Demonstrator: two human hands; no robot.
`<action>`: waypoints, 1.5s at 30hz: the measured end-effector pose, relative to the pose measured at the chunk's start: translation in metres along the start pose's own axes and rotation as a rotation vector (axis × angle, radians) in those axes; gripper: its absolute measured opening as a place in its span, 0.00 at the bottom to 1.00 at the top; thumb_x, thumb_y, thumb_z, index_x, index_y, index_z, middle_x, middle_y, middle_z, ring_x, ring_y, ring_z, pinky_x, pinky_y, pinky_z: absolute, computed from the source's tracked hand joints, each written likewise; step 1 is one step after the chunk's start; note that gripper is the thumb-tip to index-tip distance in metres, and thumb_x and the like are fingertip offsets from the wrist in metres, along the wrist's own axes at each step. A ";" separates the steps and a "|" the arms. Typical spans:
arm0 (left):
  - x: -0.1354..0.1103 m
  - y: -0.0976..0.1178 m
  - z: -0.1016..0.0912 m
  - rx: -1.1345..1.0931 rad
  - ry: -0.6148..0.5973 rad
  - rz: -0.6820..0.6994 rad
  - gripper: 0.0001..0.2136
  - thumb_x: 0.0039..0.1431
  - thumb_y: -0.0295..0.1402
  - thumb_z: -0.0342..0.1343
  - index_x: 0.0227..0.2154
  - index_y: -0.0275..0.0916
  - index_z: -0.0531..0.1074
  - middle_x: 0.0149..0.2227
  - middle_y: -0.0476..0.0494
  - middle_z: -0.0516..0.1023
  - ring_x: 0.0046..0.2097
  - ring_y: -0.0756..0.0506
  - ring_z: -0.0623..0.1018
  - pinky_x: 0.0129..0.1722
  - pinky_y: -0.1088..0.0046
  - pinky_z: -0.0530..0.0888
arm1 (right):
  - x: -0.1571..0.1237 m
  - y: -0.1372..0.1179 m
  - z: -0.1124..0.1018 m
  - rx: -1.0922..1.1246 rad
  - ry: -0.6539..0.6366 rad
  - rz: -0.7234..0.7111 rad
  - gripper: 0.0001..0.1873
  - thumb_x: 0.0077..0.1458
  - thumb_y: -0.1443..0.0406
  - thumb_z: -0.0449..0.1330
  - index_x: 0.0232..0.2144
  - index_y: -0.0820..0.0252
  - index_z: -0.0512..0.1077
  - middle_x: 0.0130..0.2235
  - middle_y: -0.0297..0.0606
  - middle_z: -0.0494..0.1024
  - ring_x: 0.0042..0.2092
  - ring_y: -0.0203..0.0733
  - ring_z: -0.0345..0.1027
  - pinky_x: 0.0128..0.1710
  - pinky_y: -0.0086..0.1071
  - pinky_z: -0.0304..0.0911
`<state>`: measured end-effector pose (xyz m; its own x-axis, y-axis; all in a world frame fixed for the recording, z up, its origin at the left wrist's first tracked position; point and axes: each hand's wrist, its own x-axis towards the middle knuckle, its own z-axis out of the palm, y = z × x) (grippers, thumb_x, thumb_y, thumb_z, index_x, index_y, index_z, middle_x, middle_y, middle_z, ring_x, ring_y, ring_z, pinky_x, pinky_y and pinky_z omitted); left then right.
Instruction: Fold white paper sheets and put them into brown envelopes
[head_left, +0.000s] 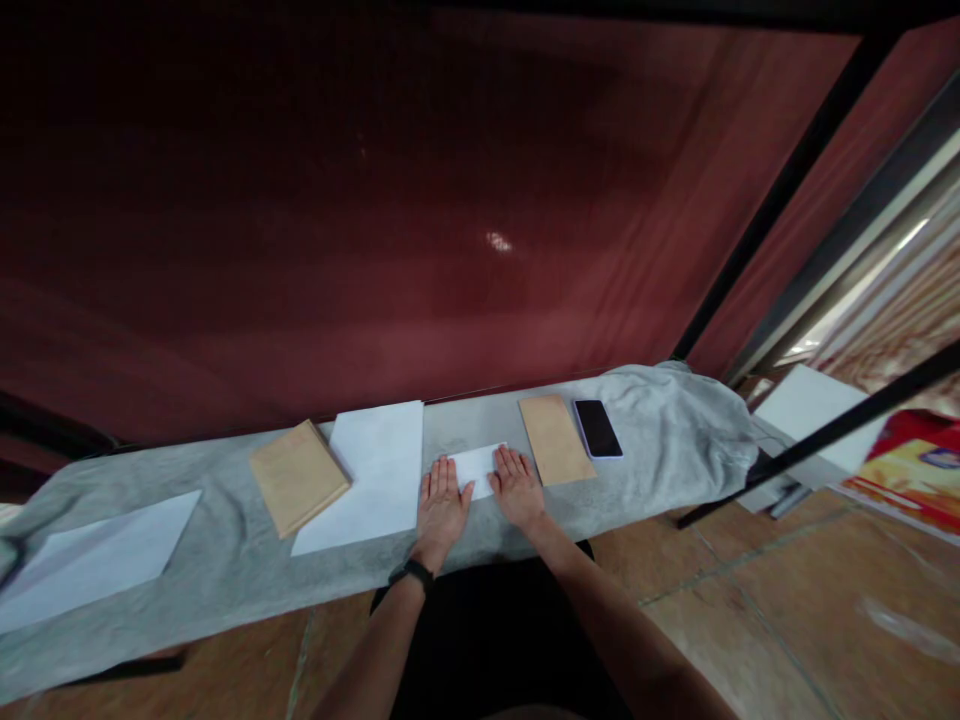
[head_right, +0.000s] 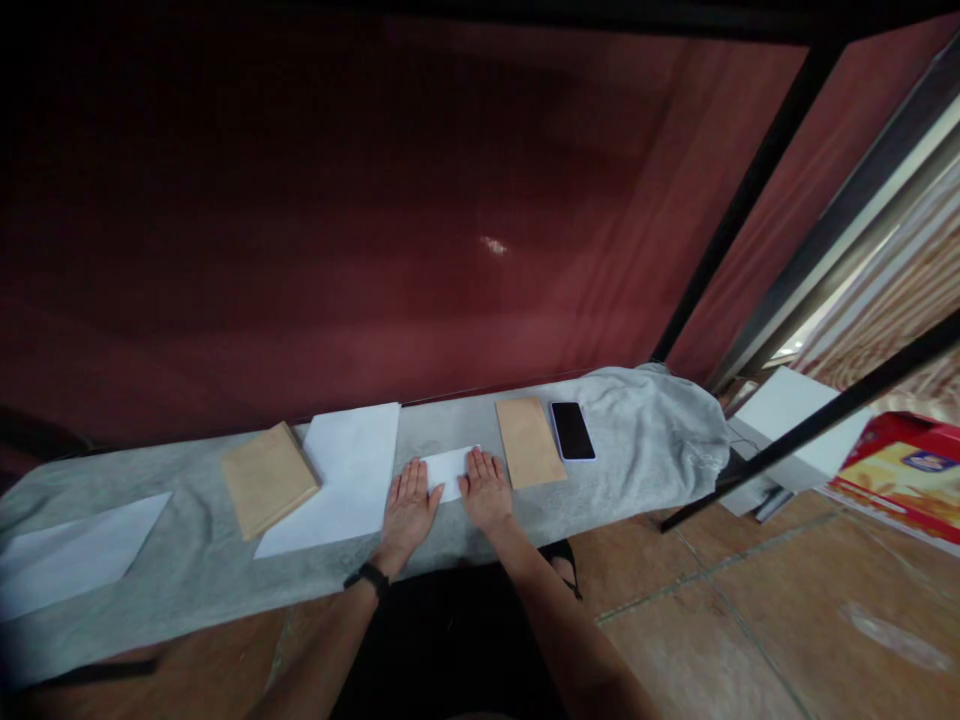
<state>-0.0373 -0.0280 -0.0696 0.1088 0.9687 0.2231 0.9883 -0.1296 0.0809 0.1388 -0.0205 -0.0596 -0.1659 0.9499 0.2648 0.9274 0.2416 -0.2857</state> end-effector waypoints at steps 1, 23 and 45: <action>0.000 -0.001 0.000 -0.003 0.012 0.001 0.32 0.70 0.44 0.36 0.68 0.27 0.53 0.68 0.29 0.59 0.70 0.37 0.56 0.68 0.54 0.56 | -0.001 0.002 0.002 -0.004 0.013 0.010 0.28 0.69 0.59 0.46 0.67 0.65 0.58 0.67 0.49 0.60 0.68 0.48 0.55 0.67 0.47 0.48; 0.020 0.053 0.007 -0.123 -0.064 0.143 0.32 0.70 0.48 0.39 0.69 0.34 0.50 0.71 0.34 0.53 0.72 0.39 0.51 0.69 0.53 0.54 | -0.037 0.019 -0.003 0.050 0.032 -0.078 0.24 0.68 0.65 0.46 0.62 0.62 0.67 0.64 0.44 0.68 0.65 0.47 0.59 0.67 0.45 0.50; 0.003 0.024 -0.004 -0.032 -0.095 -0.007 0.31 0.68 0.48 0.42 0.69 0.39 0.53 0.71 0.35 0.51 0.71 0.36 0.53 0.68 0.54 0.55 | 0.002 0.000 0.002 0.010 0.001 -0.135 0.24 0.69 0.64 0.44 0.59 0.67 0.69 0.62 0.48 0.70 0.63 0.46 0.62 0.65 0.42 0.53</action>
<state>-0.0138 -0.0294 -0.0633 0.1126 0.9851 0.1298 0.9853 -0.1275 0.1132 0.1374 -0.0185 -0.0607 -0.2885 0.9084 0.3027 0.8932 0.3692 -0.2567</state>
